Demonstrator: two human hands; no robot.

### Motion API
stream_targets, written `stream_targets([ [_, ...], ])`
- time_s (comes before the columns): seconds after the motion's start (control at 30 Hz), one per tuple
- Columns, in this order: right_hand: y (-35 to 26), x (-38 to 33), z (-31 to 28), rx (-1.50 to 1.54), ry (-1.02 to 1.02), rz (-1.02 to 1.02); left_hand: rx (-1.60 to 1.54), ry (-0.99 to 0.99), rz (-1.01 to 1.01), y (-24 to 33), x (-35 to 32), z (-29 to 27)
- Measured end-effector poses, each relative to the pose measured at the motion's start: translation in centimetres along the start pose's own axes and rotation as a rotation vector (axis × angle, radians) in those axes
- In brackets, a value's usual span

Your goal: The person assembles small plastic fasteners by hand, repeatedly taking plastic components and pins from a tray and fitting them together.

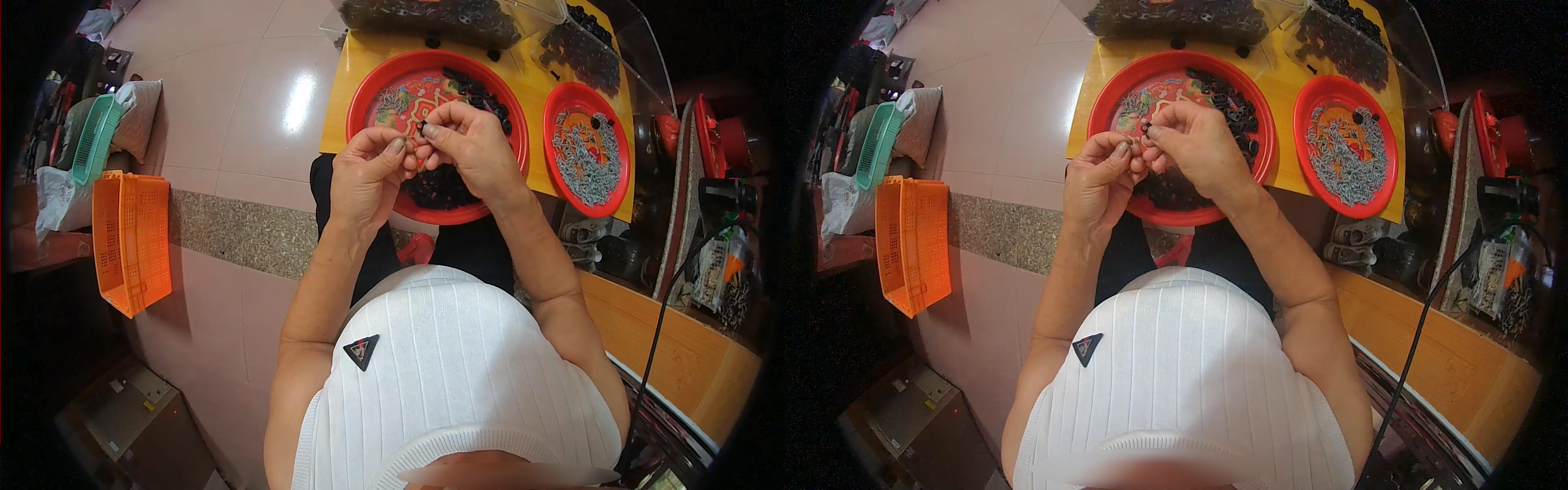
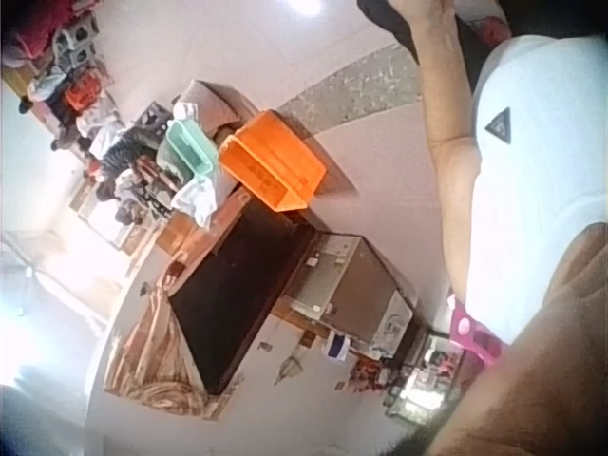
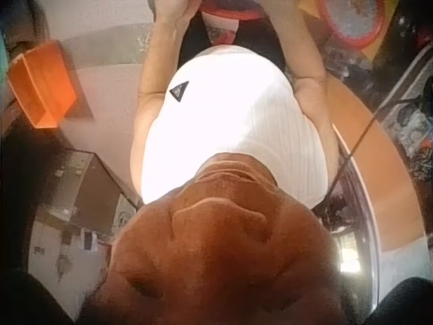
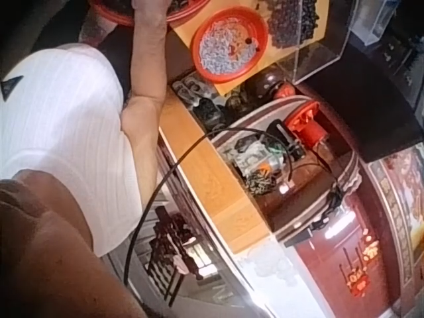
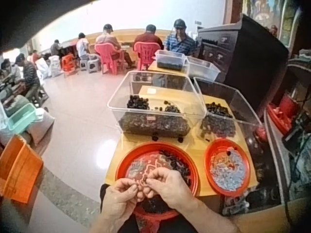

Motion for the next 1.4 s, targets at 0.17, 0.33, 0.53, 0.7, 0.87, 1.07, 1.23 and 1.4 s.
stream_targets([
  [0.17, -0.2, -1.6, 0.4, 0.002, 0.035, -0.051, 0.005, 0.002, 0.016, -0.6, -0.2, -0.2],
  [0.33, -0.1, -2.4, 0.4, 0.035, 0.098, -0.057, -0.084, -0.051, -0.037, -1.3, -0.6, 0.9],
  [0.53, -0.1, -3.1, 0.3, 0.022, 0.137, -0.074, -0.105, -0.003, -0.050, -1.6, -0.8, 1.0],
  [0.7, -0.2, -3.2, 0.2, 0.001, 0.169, -0.084, -0.078, 0.026, -0.043, -1.6, -0.9, 0.9],
  [0.87, -0.1, -3.3, 0.1, -0.036, 0.196, -0.087, -0.062, 0.019, -0.019, -1.5, -0.9, 0.9],
  [1.07, 0.1, -3.2, -0.2, -0.015, 0.197, -0.083, -0.079, 0.014, -0.044, -2.0, -1.0, 0.8],
  [1.23, 0.1, -3.3, -0.3, -0.013, 0.202, -0.082, -0.099, 0.003, -0.052, -2.2, -0.9, 0.9],
  [1.4, 0.0, -3.5, -0.5, -0.065, 0.225, -0.110, -0.060, 0.016, -0.027, -2.0, -1.1, 1.2],
])
Point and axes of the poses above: each hand's wrist, its own x-axis towards the middle knuckle, its own z-axis out of the palm, y = z × x, the point moved 10 cm from there along x, towards the middle knuckle, and after that the axes turned 6 degrees about z, right-handed, at the moved point
